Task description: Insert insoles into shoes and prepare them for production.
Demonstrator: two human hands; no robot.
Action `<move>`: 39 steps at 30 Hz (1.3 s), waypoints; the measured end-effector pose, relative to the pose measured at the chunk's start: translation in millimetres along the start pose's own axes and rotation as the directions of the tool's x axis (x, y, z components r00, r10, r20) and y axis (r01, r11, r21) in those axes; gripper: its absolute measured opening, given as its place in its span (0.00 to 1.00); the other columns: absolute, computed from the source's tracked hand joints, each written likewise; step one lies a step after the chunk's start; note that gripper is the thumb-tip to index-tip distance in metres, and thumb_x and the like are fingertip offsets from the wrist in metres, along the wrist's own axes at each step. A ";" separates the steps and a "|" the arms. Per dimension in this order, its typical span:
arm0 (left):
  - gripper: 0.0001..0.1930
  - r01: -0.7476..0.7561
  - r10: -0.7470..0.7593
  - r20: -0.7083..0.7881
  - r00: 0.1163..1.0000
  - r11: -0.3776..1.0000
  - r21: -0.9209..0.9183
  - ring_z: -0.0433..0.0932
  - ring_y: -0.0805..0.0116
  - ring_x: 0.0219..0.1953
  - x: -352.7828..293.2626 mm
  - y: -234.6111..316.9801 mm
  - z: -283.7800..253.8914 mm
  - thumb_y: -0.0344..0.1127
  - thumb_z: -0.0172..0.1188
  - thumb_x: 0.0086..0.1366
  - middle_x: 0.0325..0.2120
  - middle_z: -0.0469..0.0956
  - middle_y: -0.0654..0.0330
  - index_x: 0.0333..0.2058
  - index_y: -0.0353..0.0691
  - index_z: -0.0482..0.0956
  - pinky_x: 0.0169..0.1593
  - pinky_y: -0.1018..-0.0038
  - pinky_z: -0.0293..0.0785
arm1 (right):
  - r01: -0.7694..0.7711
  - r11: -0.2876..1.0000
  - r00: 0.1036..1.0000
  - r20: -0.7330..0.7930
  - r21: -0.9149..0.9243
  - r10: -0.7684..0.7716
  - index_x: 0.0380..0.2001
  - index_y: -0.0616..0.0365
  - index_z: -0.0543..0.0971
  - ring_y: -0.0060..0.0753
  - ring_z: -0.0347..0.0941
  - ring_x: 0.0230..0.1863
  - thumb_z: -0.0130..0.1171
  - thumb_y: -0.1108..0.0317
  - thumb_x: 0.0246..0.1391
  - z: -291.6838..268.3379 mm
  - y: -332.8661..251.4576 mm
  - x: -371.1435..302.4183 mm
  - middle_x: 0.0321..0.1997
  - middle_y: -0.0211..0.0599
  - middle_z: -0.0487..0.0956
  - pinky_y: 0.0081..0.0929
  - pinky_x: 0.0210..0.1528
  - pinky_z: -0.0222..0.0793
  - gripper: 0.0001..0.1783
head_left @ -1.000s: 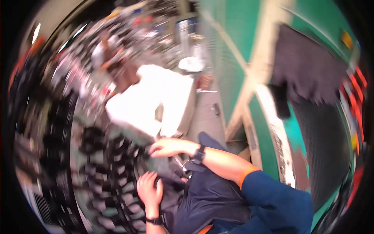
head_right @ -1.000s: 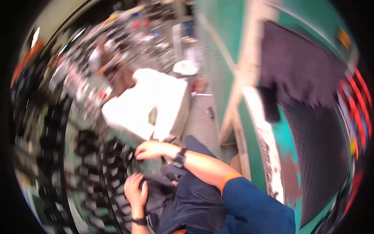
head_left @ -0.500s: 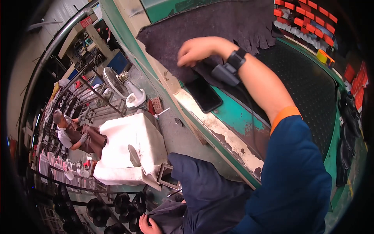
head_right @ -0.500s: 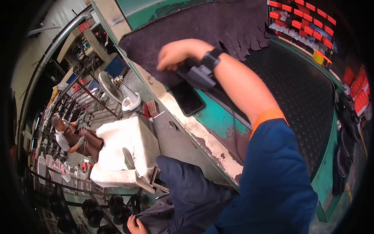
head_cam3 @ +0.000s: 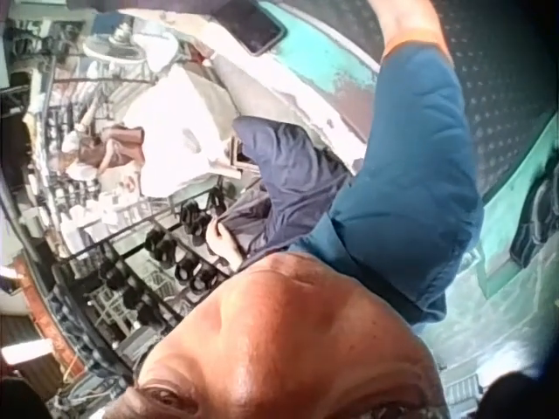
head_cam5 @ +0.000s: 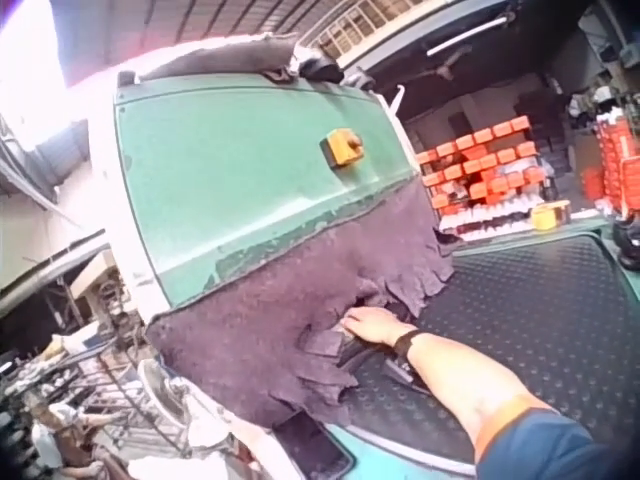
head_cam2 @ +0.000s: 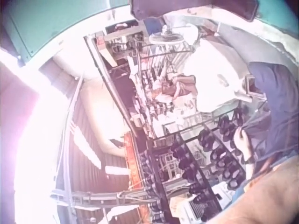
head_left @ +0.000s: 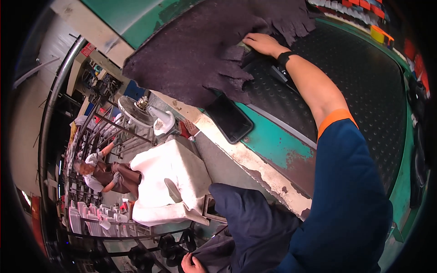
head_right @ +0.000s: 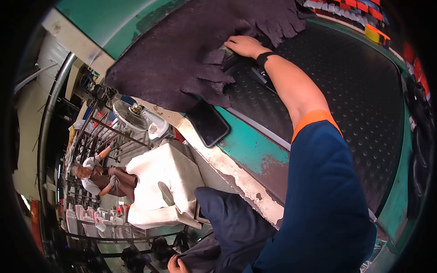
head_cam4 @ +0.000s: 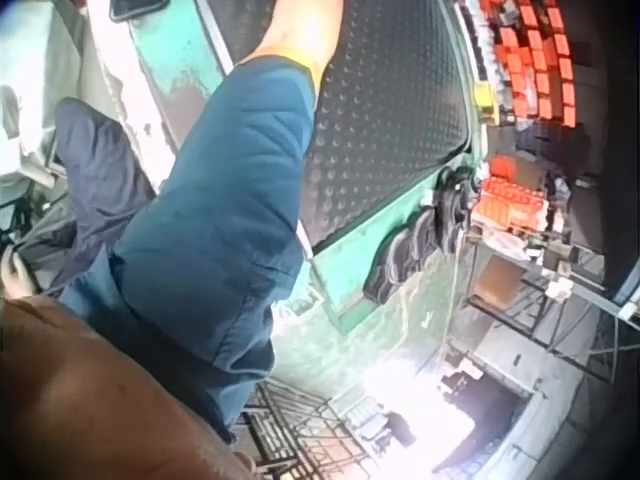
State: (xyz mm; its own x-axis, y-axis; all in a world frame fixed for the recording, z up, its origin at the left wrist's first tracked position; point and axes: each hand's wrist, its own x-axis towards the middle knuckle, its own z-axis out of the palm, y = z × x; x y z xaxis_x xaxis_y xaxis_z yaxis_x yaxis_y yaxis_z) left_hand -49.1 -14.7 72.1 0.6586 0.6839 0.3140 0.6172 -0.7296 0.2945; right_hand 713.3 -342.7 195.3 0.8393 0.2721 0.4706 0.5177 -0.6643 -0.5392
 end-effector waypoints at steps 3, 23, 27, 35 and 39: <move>0.14 0.040 -0.037 0.044 0.998 0.998 -0.054 0.78 0.51 0.47 -1.9 -8.7 3.7 0.35 0.58 0.65 0.44 0.81 0.46 0.44 0.32 0.81 0.56 0.63 0.70 | 0.072 0.997 0.995 0.063 0.009 -0.072 0.45 0.54 0.81 0.49 0.77 0.48 0.46 0.42 0.62 -27.8 -22.9 19.4 0.47 0.44 0.81 0.40 0.49 0.71 0.28; 0.12 0.048 -0.054 -0.107 0.993 0.997 -0.056 0.77 0.50 0.51 -26.9 -36.8 8.2 0.32 0.58 0.61 0.44 0.81 0.52 0.41 0.32 0.82 0.57 0.60 0.69 | -0.091 0.967 0.757 0.647 0.240 -0.089 0.69 0.63 0.58 0.32 0.64 0.65 0.71 0.55 0.48 -119.7 -107.6 -131.9 0.65 0.41 0.70 0.27 0.68 0.55 0.50; 0.11 0.238 -0.257 -0.034 0.966 0.930 -0.281 0.79 0.55 0.47 -21.6 -46.0 9.5 0.30 0.58 0.63 0.42 0.82 0.52 0.42 0.33 0.82 0.55 0.65 0.71 | 0.315 0.949 0.911 0.284 -0.010 -0.299 0.68 0.55 0.60 0.43 0.66 0.63 0.75 0.56 0.37 -119.5 -113.2 -182.4 0.63 0.45 0.69 0.36 0.64 0.62 0.54; 0.13 -0.071 0.198 0.075 0.977 0.641 -0.764 0.79 0.55 0.49 36.7 29.4 -30.6 0.24 0.57 0.60 0.45 0.81 0.49 0.44 0.30 0.80 0.56 0.68 0.71 | 0.262 0.954 0.965 0.057 -0.145 -0.256 0.68 0.50 0.65 0.39 0.73 0.56 0.75 0.54 0.39 -150.5 -179.9 -215.8 0.53 0.44 0.76 0.32 0.61 0.65 0.51; 0.24 -0.169 0.348 0.009 0.937 0.476 -0.863 0.75 0.51 0.57 46.1 60.8 -59.5 0.29 0.62 0.55 0.55 0.75 0.47 0.53 0.33 0.76 0.61 0.64 0.67 | 0.130 0.676 0.970 0.049 0.725 -0.239 0.64 0.62 0.68 0.30 0.75 0.55 0.62 0.53 0.56 -200.6 -272.0 -225.4 0.56 0.38 0.78 0.30 0.60 0.68 0.37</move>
State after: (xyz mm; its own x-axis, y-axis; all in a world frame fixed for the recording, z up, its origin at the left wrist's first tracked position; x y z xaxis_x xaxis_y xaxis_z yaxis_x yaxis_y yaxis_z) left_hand -6.8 -27.5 158.2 0.8358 0.3872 0.3892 -0.1890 -0.4626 0.8662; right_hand 350.0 -363.1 376.0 0.6981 0.4569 0.5513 0.5799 0.0909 -0.8096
